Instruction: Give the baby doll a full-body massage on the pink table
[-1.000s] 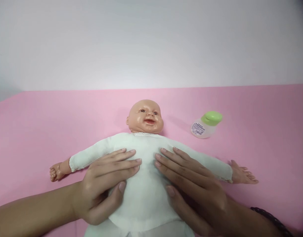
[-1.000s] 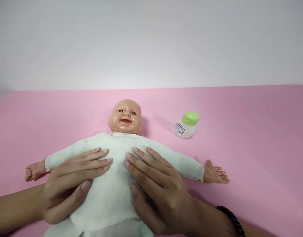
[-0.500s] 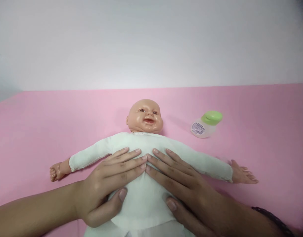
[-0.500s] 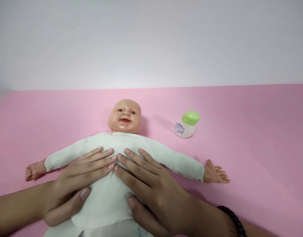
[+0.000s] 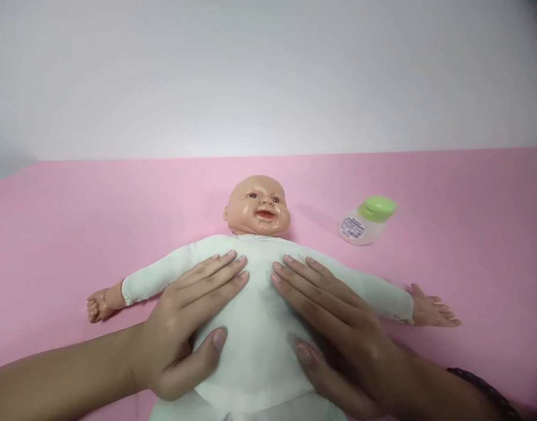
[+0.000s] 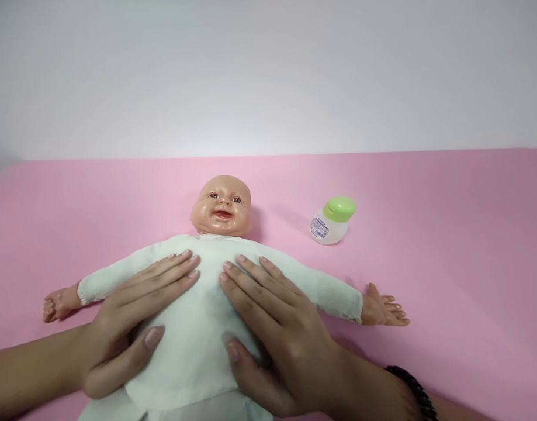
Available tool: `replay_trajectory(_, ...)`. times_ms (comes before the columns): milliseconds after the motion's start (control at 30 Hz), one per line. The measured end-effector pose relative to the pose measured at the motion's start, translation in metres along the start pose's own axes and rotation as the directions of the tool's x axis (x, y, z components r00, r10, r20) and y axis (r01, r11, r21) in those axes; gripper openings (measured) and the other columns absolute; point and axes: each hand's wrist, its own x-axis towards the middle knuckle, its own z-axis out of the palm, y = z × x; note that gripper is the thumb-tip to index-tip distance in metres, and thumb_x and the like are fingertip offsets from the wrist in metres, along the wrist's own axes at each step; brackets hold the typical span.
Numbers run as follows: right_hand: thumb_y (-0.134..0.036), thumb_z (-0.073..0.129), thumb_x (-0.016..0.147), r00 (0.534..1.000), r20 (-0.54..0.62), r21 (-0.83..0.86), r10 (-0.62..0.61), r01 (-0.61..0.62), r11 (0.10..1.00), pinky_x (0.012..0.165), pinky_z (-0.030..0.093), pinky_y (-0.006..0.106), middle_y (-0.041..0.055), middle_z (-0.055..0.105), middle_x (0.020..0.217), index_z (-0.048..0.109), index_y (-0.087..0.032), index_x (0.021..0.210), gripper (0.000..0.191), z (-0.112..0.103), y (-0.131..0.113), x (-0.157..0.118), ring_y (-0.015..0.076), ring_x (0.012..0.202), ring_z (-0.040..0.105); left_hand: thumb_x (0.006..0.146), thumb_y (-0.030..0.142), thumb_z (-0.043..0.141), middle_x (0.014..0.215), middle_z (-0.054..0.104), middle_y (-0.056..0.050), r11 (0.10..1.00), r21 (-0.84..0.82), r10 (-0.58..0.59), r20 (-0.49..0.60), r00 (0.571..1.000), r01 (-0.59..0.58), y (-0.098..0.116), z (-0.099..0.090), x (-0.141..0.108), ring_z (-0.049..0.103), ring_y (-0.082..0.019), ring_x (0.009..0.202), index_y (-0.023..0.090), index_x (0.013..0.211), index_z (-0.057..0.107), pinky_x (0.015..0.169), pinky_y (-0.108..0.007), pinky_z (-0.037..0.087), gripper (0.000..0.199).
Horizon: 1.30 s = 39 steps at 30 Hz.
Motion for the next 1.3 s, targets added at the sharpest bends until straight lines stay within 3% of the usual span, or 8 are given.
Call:
replay_trajectory(133, -0.012, 0.058, 0.087, 0.998, -0.046, -0.006, -0.045, 0.045, 0.999, 0.122, 0.046, 0.044, 0.0163, 0.072, 0.136, 0.061, -0.006, 0.14, 0.054, -0.007, -0.002, 0.004, 0.025, 0.139, 0.061, 0.086, 0.009, 0.052, 0.15, 0.062, -0.019, 0.997, 0.02, 0.072, -0.084, 0.994, -0.071, 0.002, -0.002, 0.003, 0.053, -0.027, 0.147, 0.003, 0.145, 0.059, 0.127, -0.041, 0.04, 0.06)
replay_trajectory(333, -0.006, 0.052, 0.087, 0.989, 0.005, 0.056, -0.147, 0.147, 0.988, 0.122, 0.046, 0.038, 0.0142, 0.073, 0.135, 0.062, -0.006, 0.137, 0.05, -0.008, -0.002, 0.007, 0.0203, 0.143, 0.056, 0.081, 0.001, 0.049, 0.137, 0.071, -0.017, 0.983, 0.01, 0.185, 0.035, 0.982, -0.185, 0.005, -0.014, 0.012, 0.06, -0.024, 0.14, 0.005, 0.14, 0.061, 0.119, -0.04, 0.051, 0.061)
replay_trajectory(600, -0.015, 0.047, 0.095, 0.979, 0.131, 0.069, -0.154, 0.145, 0.987, 0.129, 0.033, 0.039, 0.0173, 0.06, 0.153, 0.051, 0.0, 0.147, 0.054, -0.005, 0.001, 0.009, 0.0198, 0.158, 0.034, 0.083, 0.006, 0.046, 0.153, 0.059, -0.019, 0.985, 0.005, 0.171, 0.107, 0.979, -0.173, 0.002, -0.011, 0.009, 0.045, -0.026, 0.153, 0.003, 0.152, 0.049, 0.127, -0.046, 0.04, 0.068)
replay_trajectory(733, -0.021, 0.045, 0.097, 0.984, 0.153, 0.075, -0.091, 0.081, 0.994, 0.131, 0.027, 0.047, 0.0178, 0.048, 0.163, 0.039, -0.002, 0.158, 0.064, 0.001, 0.002, 0.003, 0.0231, 0.161, 0.027, 0.089, 0.012, 0.046, 0.165, 0.044, -0.018, 0.993, 0.023, 0.108, 0.123, 0.986, -0.112, 0.002, -0.009, 0.007, 0.036, -0.026, 0.158, 0.003, 0.158, 0.041, 0.132, -0.047, 0.028, 0.069)
replay_trajectory(833, -0.023, 0.046, 0.095, 0.991, 0.126, 0.076, -0.048, 0.039, 0.996, 0.131, 0.027, 0.052, 0.0183, 0.045, 0.165, 0.034, -0.003, 0.161, 0.07, 0.005, 0.003, -0.002, 0.0276, 0.161, 0.027, 0.092, 0.017, 0.046, 0.167, 0.041, -0.017, 0.998, 0.008, 0.057, 0.104, 0.993, -0.058, 0.001, -0.006, 0.006, 0.035, -0.029, 0.158, 0.005, 0.161, 0.037, 0.132, -0.05, 0.027, 0.07)
replay_trajectory(967, -0.024, 0.051, 0.092, 0.998, 0.051, 0.032, -0.021, 0.019, 0.999, 0.13, 0.032, 0.05, 0.0176, 0.056, 0.157, 0.044, -0.003, 0.155, 0.067, 0.005, 0.001, -0.003, 0.0282, 0.157, 0.036, 0.09, 0.016, 0.049, 0.163, 0.047, -0.019, 0.997, 0.038, 0.065, 0.031, 0.997, -0.066, 0.001, -0.004, 0.005, 0.041, -0.029, 0.155, 0.003, 0.159, 0.042, 0.13, -0.047, 0.032, 0.071)
replay_trajectory(1133, -0.019, 0.058, 0.087, 0.998, -0.06, -0.008, -0.009, 0.008, 1.0, 0.121, 0.048, 0.05, 0.0173, 0.07, 0.14, 0.057, -0.005, 0.144, 0.059, -0.001, -0.002, 0.001, 0.0311, 0.143, 0.057, 0.087, 0.009, 0.05, 0.152, 0.059, -0.018, 0.991, 0.106, 0.079, 0.004, 0.997, -0.079, 0.006, -0.011, 0.007, 0.054, -0.027, 0.146, 0.007, 0.155, 0.049, 0.122, -0.043, 0.046, 0.068)
replay_trajectory(1300, -0.007, 0.059, 0.084, 0.983, -0.151, 0.032, -0.104, 0.11, 0.993, 0.118, 0.053, 0.044, 0.0147, 0.078, 0.124, 0.068, -0.005, 0.126, 0.044, 0.001, -0.002, -0.003, 0.0256, 0.13, 0.067, 0.084, 0.002, 0.048, 0.138, 0.07, -0.018, 0.986, 0.05, 0.162, 0.005, 0.987, -0.162, 0.009, -0.015, 0.01, 0.063, -0.026, 0.137, 0.006, 0.147, 0.057, 0.116, -0.04, 0.053, 0.064)
